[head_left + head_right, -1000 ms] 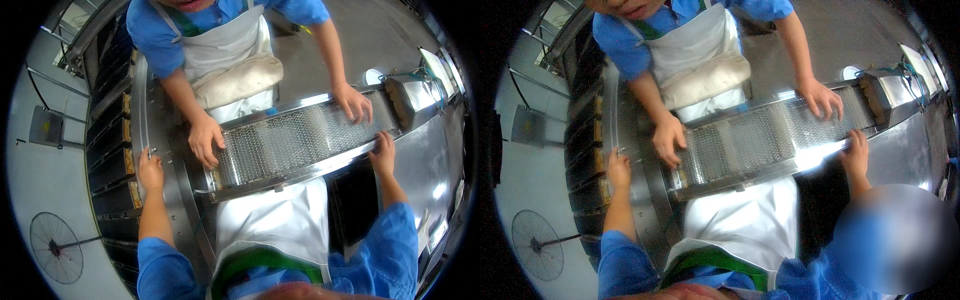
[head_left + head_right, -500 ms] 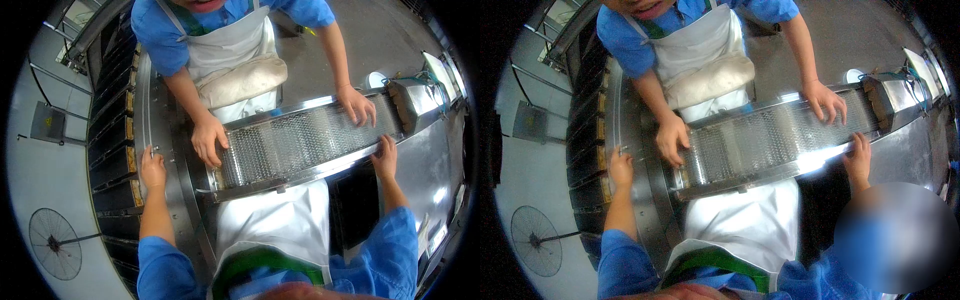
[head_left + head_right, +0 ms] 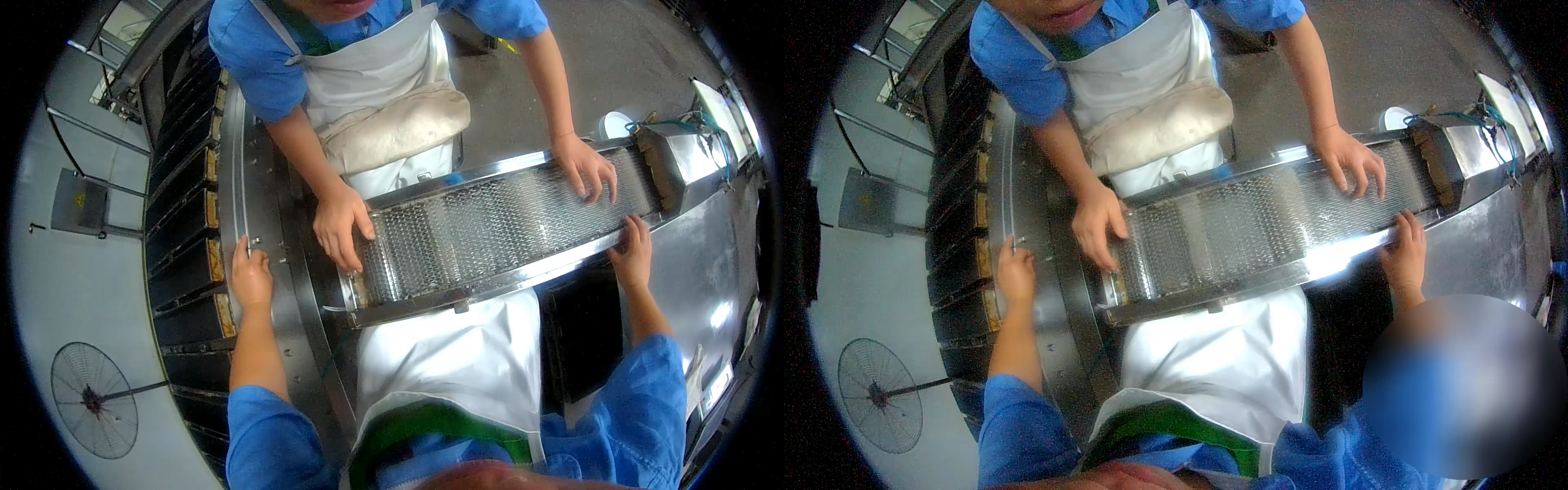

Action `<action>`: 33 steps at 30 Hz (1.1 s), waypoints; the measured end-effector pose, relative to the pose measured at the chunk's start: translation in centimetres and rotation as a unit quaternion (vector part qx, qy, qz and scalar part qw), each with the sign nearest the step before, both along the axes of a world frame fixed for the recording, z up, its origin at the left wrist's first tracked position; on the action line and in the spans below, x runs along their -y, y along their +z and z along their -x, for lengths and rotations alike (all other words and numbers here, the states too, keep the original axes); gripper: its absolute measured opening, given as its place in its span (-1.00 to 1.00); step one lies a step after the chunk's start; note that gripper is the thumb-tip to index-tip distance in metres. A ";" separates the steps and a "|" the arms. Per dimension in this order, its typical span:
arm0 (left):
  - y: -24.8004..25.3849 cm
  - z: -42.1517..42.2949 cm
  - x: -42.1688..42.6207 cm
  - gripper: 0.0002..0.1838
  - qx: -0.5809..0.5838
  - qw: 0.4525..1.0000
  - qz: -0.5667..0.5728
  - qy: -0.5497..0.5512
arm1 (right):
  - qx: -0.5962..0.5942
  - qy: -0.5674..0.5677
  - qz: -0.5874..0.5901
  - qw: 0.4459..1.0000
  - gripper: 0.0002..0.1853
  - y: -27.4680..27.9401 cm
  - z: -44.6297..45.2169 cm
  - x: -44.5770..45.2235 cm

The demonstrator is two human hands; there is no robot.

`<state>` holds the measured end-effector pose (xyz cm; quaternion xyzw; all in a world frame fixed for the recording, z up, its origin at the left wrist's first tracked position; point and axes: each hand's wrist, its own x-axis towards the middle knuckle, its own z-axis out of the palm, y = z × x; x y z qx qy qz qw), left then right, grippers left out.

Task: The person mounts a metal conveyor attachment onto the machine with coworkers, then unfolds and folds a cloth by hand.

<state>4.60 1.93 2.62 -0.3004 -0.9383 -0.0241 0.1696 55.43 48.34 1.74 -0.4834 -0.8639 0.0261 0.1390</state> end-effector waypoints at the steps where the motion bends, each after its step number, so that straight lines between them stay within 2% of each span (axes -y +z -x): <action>1: 0.0 0.0 0.0 -0.90 0.003 1.000 -0.002 -0.001 | 0.000 0.000 0.000 1.000 -0.23 0.1 0.1 0.1; 33: -0.1 0.2 0.2 -0.88 0.000 1.000 0.003 -0.005 | -0.021 0.019 -0.002 1.000 -0.27 0.2 0.0 0.1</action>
